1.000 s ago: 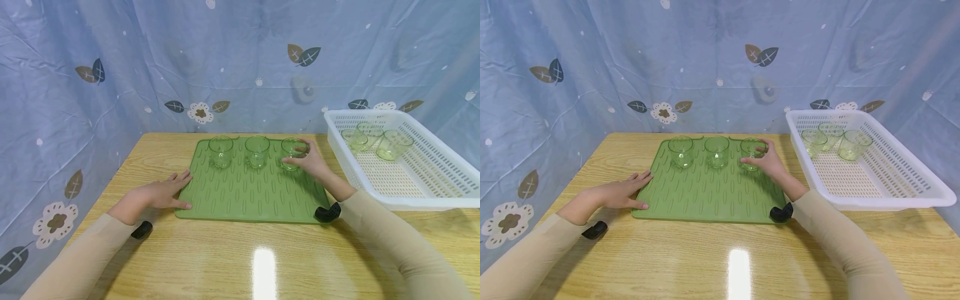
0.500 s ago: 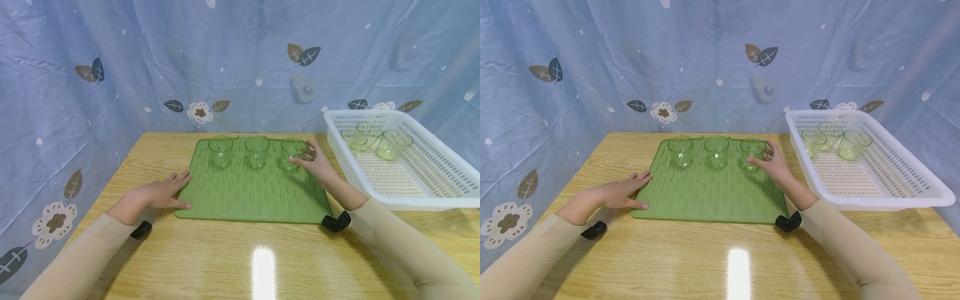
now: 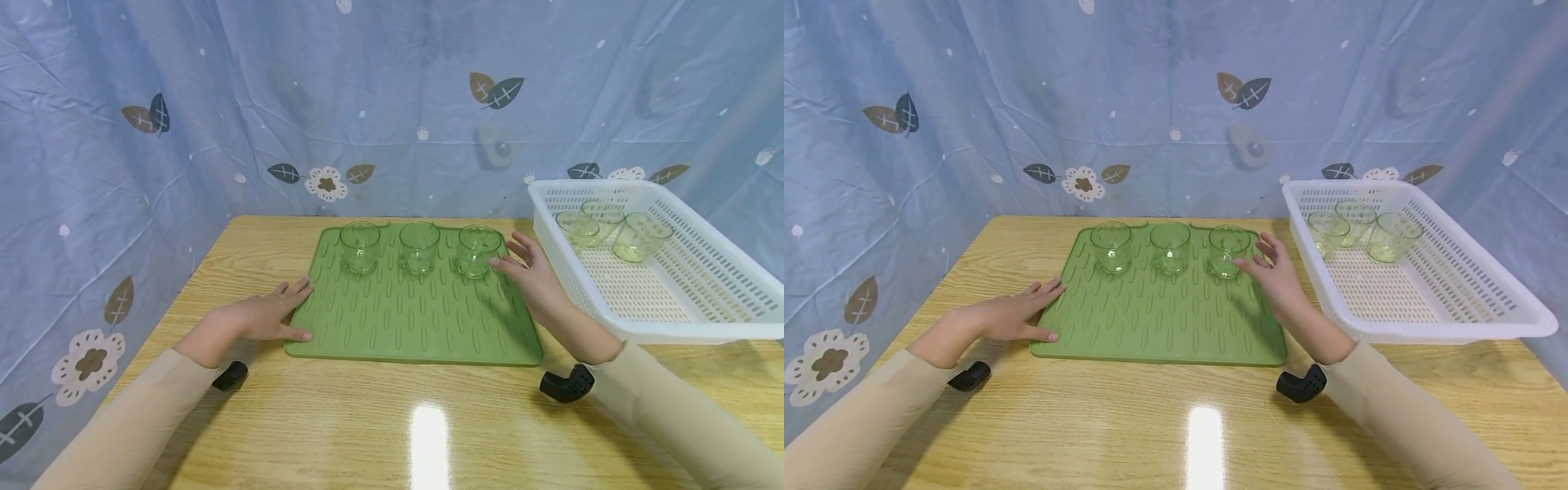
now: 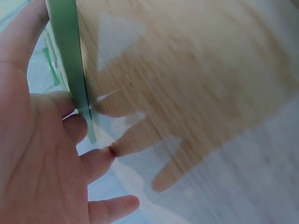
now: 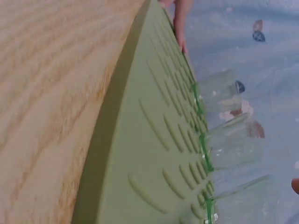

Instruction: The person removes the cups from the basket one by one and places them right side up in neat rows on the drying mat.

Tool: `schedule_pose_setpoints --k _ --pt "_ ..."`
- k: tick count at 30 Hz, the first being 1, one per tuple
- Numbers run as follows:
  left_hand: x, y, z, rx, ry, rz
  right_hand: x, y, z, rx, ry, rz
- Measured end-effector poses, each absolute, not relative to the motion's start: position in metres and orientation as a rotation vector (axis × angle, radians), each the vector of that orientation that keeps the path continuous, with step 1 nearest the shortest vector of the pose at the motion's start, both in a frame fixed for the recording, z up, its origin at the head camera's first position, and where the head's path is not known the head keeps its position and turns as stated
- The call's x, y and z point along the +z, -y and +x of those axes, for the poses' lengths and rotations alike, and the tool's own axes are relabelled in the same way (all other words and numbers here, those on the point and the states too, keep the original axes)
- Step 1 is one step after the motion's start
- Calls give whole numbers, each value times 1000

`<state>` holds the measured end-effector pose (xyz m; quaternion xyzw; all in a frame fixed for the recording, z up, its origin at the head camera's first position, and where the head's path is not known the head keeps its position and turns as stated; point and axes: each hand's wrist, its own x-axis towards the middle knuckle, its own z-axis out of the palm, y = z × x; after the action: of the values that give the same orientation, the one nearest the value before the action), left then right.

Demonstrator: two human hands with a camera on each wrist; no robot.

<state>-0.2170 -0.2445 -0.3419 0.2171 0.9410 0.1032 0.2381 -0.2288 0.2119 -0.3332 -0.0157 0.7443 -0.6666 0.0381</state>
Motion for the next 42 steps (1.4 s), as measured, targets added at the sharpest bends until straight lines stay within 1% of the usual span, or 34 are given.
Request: schedule_pose_setpoints --k 14,22,27,34,42 --pt "-341 245 -216 284 -2571 592 -312 -212 -203 -2053 -2319 -201" --pt "-340 244 -216 287 -2578 594 -289 -223 -195 -2104 -2329 -339" --pt "-340 244 -215 299 -2580 602 -276 -234 -198 -2225 -2261 -425" --pt "-338 244 -213 293 -2581 598 -260 -252 -211 -2465 -2067 -504" --pt "-338 244 -215 263 -2581 587 -250 -273 -227 -2549 -2150 -601"
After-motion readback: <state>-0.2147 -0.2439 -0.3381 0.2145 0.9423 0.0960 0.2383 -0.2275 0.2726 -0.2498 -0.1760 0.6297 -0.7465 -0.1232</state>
